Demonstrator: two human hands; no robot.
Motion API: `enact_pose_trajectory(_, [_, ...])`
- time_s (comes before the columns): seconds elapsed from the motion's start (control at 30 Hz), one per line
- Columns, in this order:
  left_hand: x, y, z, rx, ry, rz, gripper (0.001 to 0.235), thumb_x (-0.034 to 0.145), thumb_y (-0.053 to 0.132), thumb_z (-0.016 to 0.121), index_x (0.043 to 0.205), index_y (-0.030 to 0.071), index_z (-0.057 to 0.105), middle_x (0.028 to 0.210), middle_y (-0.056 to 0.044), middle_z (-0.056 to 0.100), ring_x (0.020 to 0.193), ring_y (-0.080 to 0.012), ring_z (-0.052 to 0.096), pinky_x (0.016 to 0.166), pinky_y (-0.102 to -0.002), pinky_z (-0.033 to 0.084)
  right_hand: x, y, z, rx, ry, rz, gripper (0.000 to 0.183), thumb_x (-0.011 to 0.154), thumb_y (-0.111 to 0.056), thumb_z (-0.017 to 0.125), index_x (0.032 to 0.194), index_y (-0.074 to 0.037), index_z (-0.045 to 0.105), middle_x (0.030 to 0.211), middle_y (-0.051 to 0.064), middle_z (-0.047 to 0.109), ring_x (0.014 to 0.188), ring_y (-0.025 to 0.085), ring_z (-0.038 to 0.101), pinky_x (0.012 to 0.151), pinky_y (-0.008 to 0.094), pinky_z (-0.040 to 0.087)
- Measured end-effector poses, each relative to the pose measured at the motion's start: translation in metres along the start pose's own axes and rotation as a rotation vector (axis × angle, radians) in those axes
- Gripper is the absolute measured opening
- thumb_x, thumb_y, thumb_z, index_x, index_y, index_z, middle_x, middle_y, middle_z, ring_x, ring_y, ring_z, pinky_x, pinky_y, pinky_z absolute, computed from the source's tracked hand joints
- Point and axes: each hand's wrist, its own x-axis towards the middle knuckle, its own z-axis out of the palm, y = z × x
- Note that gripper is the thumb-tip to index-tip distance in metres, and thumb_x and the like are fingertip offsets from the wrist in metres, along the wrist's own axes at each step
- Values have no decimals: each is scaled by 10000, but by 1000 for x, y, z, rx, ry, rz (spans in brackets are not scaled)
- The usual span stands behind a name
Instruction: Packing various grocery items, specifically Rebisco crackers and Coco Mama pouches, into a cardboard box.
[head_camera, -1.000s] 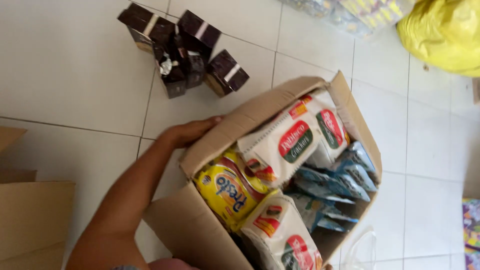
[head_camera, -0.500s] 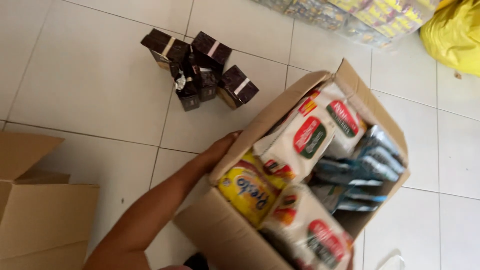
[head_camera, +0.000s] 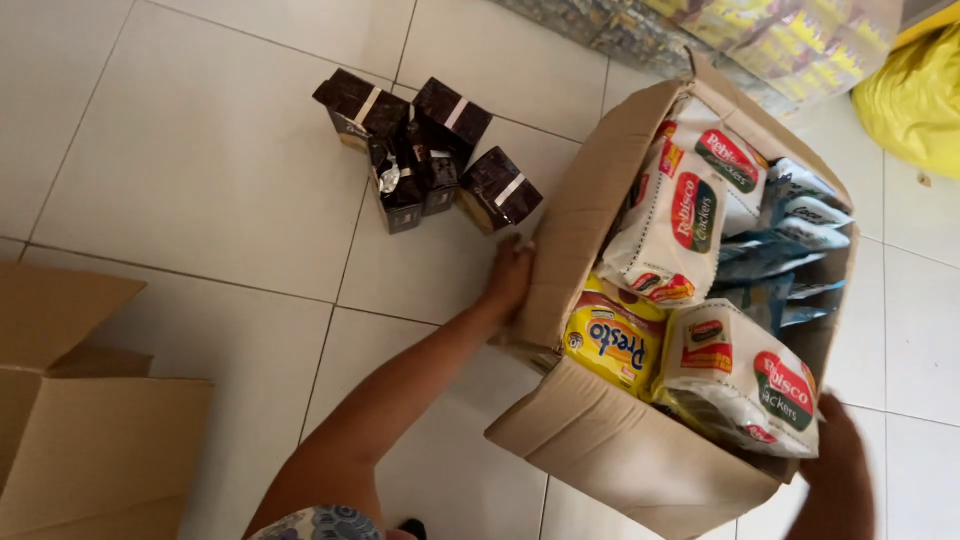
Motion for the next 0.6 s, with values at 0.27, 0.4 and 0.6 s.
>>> enact_pose_trajectory(0.27, [15,54,-69,147,241,345,529,944,145,598,1424,-46,483,1356,-262,624,1264,-404,603,1090,-433,468,-235,-161,222,247,-125,31,471,958,-192,557,1410,-79,487,1343,171,593,1188,310,620,938,426,523])
enact_pose_trajectory(0.4, [27,51,-74,233,227,356,455,972,108,520,1403,-27,464,1322,-281,599,1218,-446,575,1029,-460,463,-229,-197,394,414,-202,11,409,979,-244,570,1353,-82,535,1333,142,615,1174,294,651,955,398,525])
enact_pose_trajectory(0.6, [54,19,-75,375,181,377,371,1022,178,488,1353,9,495,1310,-287,591,1210,-473,558,1020,-506,452,-143,-224,537,445,-218,147,660,1034,-454,439,1561,-73,327,1614,137,358,1471,297,360,1198,421,292])
